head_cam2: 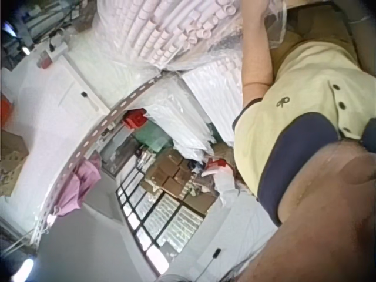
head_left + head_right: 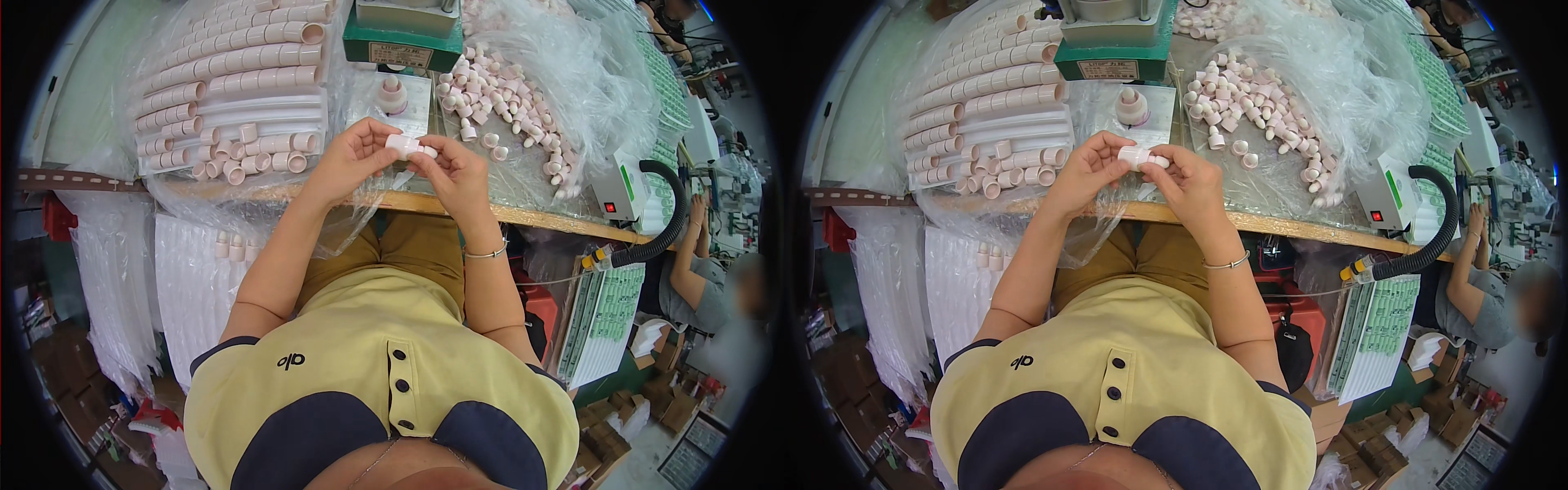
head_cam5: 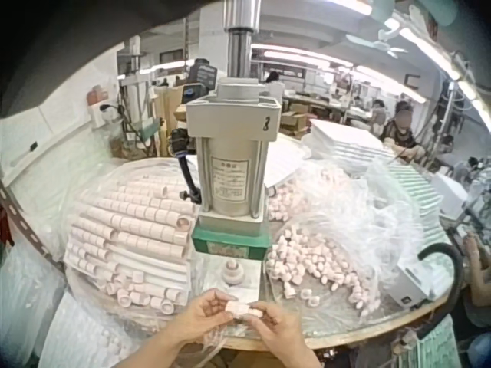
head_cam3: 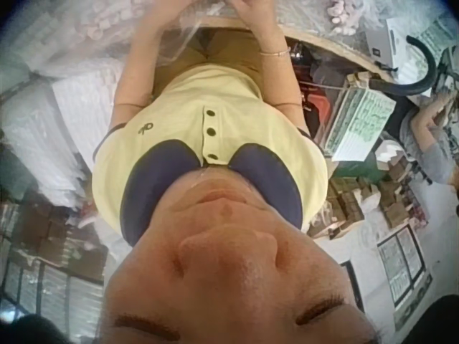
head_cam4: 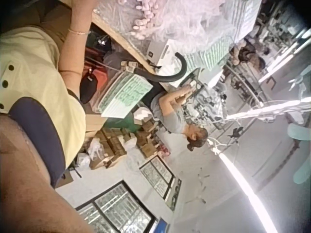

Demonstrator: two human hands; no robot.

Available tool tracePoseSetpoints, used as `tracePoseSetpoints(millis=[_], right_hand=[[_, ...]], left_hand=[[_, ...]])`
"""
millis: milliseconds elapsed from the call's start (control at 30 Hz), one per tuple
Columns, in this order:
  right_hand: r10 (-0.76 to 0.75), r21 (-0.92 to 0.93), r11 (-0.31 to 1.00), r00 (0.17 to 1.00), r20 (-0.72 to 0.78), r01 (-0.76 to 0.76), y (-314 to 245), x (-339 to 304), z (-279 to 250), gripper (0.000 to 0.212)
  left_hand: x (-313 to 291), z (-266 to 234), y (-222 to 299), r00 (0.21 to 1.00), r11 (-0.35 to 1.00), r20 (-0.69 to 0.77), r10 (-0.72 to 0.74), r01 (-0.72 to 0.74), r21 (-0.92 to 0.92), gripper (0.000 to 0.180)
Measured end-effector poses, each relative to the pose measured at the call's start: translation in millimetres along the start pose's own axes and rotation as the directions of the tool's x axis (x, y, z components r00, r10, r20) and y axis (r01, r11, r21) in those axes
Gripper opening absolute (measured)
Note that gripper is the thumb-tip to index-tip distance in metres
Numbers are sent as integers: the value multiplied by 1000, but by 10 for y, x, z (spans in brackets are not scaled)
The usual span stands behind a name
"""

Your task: Manually assemble and organize small plastic components into packaging trays.

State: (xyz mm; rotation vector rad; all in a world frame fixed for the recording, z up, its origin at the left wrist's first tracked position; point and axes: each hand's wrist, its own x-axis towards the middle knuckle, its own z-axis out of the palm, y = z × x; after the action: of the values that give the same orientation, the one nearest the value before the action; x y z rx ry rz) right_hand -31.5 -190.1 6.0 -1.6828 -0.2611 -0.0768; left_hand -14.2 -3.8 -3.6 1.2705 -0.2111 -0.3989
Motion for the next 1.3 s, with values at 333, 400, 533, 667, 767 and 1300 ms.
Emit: tracePoseSetpoints(millis=[333,400,533,667,767,1300], right_hand=[[420,363,822,898,132,-438,-144,-5,-95,24],[399,249,878,913,89,-408,-243,20,-114,26],[363,180,910,928,88,-373,-279,123,-173,26],[162,-79,981,973,-165,-177,-79,329,-240,26],[-30,-276,961,976,-216,-31,-49,595,-48,29],[-109,-524,851,973,-204,-15,-109,507,-85,55]], left_hand=[[-61,120,205,893,689,86,443,-400,605,29],[-52,207,192,894,684,51,446,-377,625,31],[26,297,136,814,577,-22,580,-392,716,33],[395,238,232,574,398,-207,793,-230,888,30],[652,-87,13,595,256,-33,803,-295,921,30],[229,-819,1054,785,927,-499,367,-267,263,28]])
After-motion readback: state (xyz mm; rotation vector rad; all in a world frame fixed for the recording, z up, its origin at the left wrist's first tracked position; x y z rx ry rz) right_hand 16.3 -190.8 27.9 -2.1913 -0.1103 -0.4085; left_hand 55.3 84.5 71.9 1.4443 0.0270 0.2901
